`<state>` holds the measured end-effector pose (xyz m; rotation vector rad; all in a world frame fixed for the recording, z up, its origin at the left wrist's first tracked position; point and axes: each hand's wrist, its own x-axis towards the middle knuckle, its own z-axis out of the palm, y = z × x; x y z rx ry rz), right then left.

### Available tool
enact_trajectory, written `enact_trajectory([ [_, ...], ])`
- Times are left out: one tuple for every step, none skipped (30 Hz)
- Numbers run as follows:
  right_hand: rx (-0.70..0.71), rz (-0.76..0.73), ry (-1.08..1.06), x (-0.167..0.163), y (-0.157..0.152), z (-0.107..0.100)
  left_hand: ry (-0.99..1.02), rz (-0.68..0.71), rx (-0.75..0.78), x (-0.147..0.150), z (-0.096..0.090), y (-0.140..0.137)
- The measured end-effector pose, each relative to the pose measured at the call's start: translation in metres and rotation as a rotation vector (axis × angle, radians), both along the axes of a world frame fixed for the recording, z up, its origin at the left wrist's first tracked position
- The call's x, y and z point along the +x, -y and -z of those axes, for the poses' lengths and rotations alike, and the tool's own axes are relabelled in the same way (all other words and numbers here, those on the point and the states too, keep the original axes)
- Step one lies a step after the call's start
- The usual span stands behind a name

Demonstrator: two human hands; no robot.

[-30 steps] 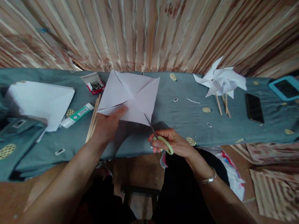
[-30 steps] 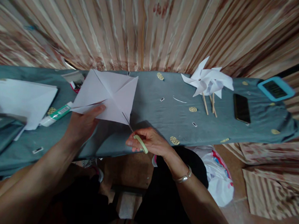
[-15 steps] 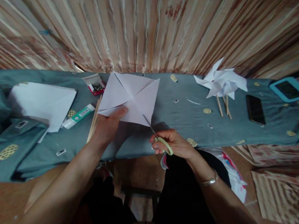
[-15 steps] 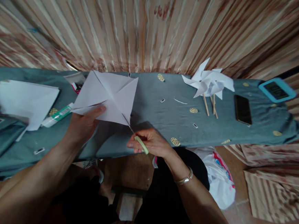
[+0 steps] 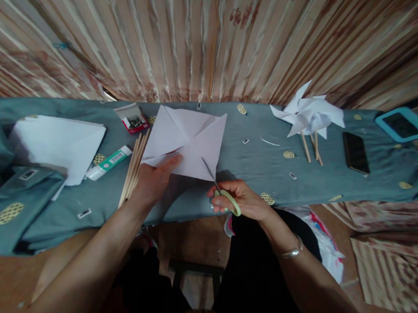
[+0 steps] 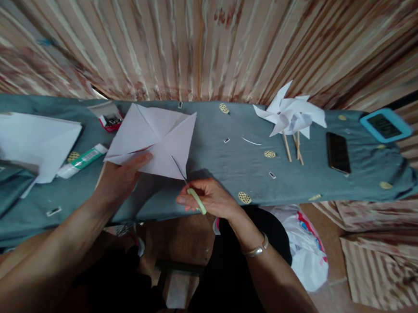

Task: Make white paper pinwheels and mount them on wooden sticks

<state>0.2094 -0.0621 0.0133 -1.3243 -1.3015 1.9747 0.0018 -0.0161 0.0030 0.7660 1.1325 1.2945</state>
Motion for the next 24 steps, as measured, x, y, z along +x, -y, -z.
enact_trajectory([
  [-0.004,-0.01,0.003,0.0002,-0.0002,-0.0001,-0.055,-0.037,0.046,0.0004,0.0005,-0.0003],
  [-0.01,-0.018,0.006,0.0005,-0.0003,0.0,-0.109,-0.064,0.087,0.0006,0.0011,-0.0007],
  [-0.014,-0.025,0.008,0.0007,-0.0003,0.0002,-0.15,-0.073,0.114,0.0005,0.0018,-0.0012],
  [-0.017,-0.031,0.009,0.0009,-0.0003,0.0005,-0.167,-0.062,0.123,0.0003,0.0024,-0.0016],
  [-0.016,-0.036,0.009,0.0012,-0.0003,0.0008,-0.178,-0.054,0.125,0.0001,0.003,-0.0019],
  [-0.014,-0.038,0.008,0.0013,-0.0002,0.0011,-0.185,-0.047,0.126,-0.0002,0.0036,-0.0021],
  [-0.012,-0.038,0.005,0.0015,-0.0001,0.0013,-0.188,-0.043,0.126,-0.0004,0.004,-0.0022],
  [-0.01,-0.039,0.002,0.0016,0.0,0.0014,-0.188,-0.041,0.125,-0.0005,0.0043,-0.0022],
  [-0.01,-0.038,0.0,0.0016,0.0,0.0016,-0.183,-0.041,0.124,-0.0006,0.0044,-0.0021],
  [-0.01,-0.035,0.0,0.0016,0.0001,0.0017,-0.173,-0.042,0.125,-0.0005,0.0042,-0.0019],
  [-0.011,-0.032,-0.001,0.0015,0.0002,0.0018,-0.16,-0.043,0.126,-0.0004,0.0039,-0.0018],
  [-0.013,-0.03,-0.002,0.0015,0.0002,0.0021,-0.148,-0.043,0.125,-0.0003,0.0036,-0.0016],
  [-0.014,-0.028,-0.001,0.0014,0.0003,0.0024,-0.136,-0.045,0.124,-0.0001,0.0031,-0.0015],
  [-0.017,-0.025,0.0,0.0012,0.0004,0.0027,-0.125,-0.046,0.124,0.0,0.0028,-0.0014],
  [-0.021,-0.019,0.002,0.0011,0.0005,0.0031,-0.115,-0.046,0.124,0.0001,0.0026,-0.0014],
  [-0.026,-0.013,0.003,0.001,0.0006,0.0034,-0.105,-0.046,0.123,0.0001,0.0027,-0.0014],
  [-0.03,-0.007,0.004,0.0008,0.0007,0.0037,-0.097,-0.045,0.121,0.0001,0.003,-0.0015],
  [-0.034,-0.002,0.004,0.0007,0.0007,0.004,-0.093,-0.043,0.121,-0.0001,0.0036,-0.0016],
  [-0.039,0.0,0.005,0.0006,0.0007,0.0042,-0.094,-0.041,0.122,-0.0004,0.0042,-0.0018],
  [-0.042,0.002,0.006,0.0004,0.0007,0.0044,-0.1,-0.04,0.125,-0.0008,0.0048,-0.002],
  [-0.044,0.006,0.008,0.0003,0.0006,0.0045,-0.107,-0.036,0.13,-0.0013,0.0052,-0.0021],
  [-0.049,0.008,0.011,0.0001,0.0005,0.0046,-0.115,-0.029,0.135,-0.0018,0.0053,-0.0021],
  [-0.054,0.013,0.013,-0.0001,0.0005,0.0046,-0.125,-0.023,0.137,-0.0023,0.005,-0.002],
  [-0.058,0.015,0.014,-0.0004,0.0004,0.0045,-0.135,-0.02,0.137,-0.0027,0.0045,-0.0018],
])
